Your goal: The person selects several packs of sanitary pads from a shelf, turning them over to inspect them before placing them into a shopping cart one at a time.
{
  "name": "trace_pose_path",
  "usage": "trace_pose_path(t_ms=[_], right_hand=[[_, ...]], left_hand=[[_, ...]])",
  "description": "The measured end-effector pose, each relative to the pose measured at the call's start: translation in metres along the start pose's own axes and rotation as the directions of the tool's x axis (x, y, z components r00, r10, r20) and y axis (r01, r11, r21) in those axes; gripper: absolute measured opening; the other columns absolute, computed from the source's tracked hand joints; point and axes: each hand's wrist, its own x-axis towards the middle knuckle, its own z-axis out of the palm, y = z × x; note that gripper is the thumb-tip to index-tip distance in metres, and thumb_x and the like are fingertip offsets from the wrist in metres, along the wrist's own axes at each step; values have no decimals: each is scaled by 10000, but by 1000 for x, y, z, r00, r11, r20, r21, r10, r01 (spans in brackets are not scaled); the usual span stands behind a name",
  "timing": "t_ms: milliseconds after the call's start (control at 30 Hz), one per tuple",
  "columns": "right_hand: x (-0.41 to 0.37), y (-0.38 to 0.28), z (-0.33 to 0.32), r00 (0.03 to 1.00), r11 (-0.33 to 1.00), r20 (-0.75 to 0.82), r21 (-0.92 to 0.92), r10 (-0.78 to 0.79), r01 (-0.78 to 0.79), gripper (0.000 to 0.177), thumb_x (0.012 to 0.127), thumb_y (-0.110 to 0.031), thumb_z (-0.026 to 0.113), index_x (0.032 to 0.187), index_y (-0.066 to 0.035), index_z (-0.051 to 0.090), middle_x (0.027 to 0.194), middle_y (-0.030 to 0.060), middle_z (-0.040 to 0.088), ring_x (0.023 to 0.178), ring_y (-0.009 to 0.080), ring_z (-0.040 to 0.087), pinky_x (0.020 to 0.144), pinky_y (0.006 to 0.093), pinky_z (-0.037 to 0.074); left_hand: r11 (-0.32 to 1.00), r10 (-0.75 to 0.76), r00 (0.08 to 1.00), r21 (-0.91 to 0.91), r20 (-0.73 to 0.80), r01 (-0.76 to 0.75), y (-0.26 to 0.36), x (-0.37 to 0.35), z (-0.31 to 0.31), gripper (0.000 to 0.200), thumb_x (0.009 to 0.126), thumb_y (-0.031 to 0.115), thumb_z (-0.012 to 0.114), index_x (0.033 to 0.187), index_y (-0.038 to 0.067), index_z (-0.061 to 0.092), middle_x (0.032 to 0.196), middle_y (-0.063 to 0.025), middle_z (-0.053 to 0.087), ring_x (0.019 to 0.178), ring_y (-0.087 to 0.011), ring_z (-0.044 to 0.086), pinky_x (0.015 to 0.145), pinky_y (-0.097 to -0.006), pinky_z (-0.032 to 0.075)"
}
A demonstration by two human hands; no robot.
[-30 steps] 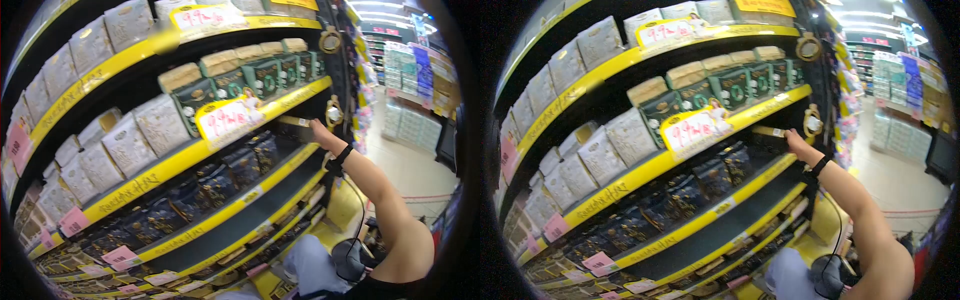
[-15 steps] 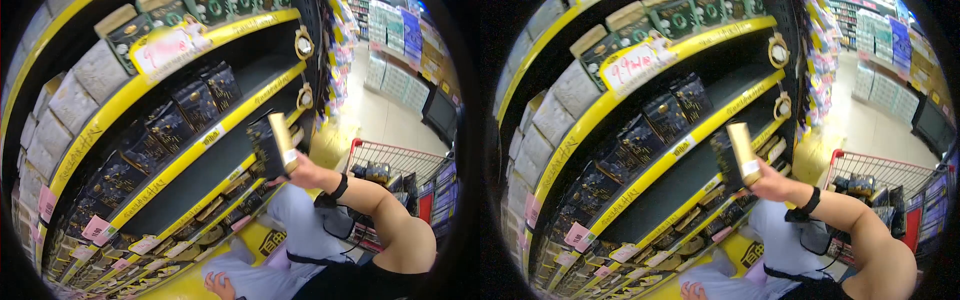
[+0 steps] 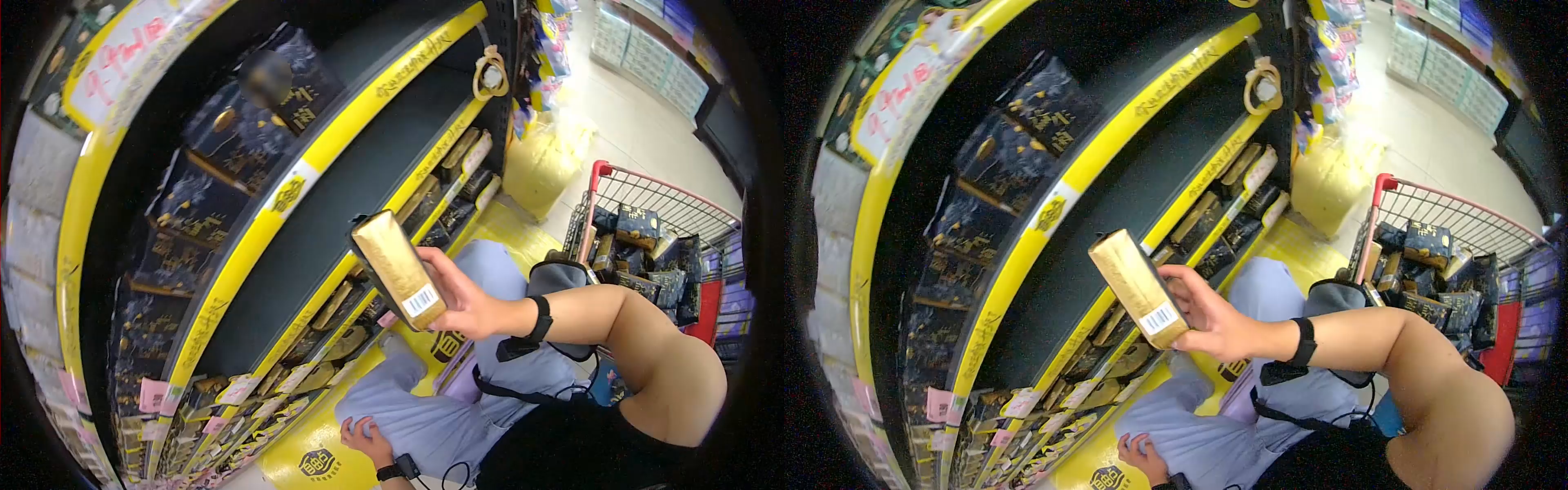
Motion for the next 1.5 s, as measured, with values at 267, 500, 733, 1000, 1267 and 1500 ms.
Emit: trace_pose_path(t_ms=[267,500,733,1000,1267,1500], right_hand=[[8,-14,4,979,912,-38,373,199,-171,871,804,-99,716,1484,-76,172,1391,160,447,1280,301,542,1067,417,414],[4,-9,6,982,961,-78,234,170,-147,857,797,8,682,1492,-86,189,1422,137,421,1363,234,408,1127,379,325],[1,-4,7,965,938,-58,258,256,-233,816,793,81,614,1481,-88,209,1446,150,416,1393,245,385,1149,376,307],[-2,5,9,961,939,25,207,274,-273,718,795,18,586,1454,-40,307,1462,128,415,1410,228,367,1180,383,272],[1,4,13,948,925,2,218,318,-310,708,813,-31,571,1458,-30,280,1486,145,420,1414,245,378,1180,399,274],[-3,9,13,964,950,-8,171,266,-260,677,812,-42,594,1426,-33,308,1469,143,434,1401,244,391,1171,395,282]], left_hand=[[998,56,998,19,-40,-55,-2,18,13,108,738,96,663,836,119,700,1244,-154,521,1181,-400,447,992,-509,383],[1000,-24,1000,11,11,23,33,23,-4,93,746,81,669,827,119,692,1233,-145,531,1173,-399,458,986,-516,375],[999,-21,996,-42,-84,17,-19,11,17,73,771,83,676,838,113,681,1233,-129,548,1175,-379,459,988,-501,370],[997,-26,998,-70,-50,22,-19,12,13,57,817,68,652,865,91,671,1264,-128,514,1187,-357,435,983,-467,379],[994,-84,995,-68,-50,81,-8,13,9,70,779,66,681,831,112,690,1233,-108,552,1173,-354,463,967,-465,396],[989,-123,991,-92,-49,119,-9,12,10,80,781,54,668,834,112,687,1238,-101,553,1172,-348,465,946,-451,402]])
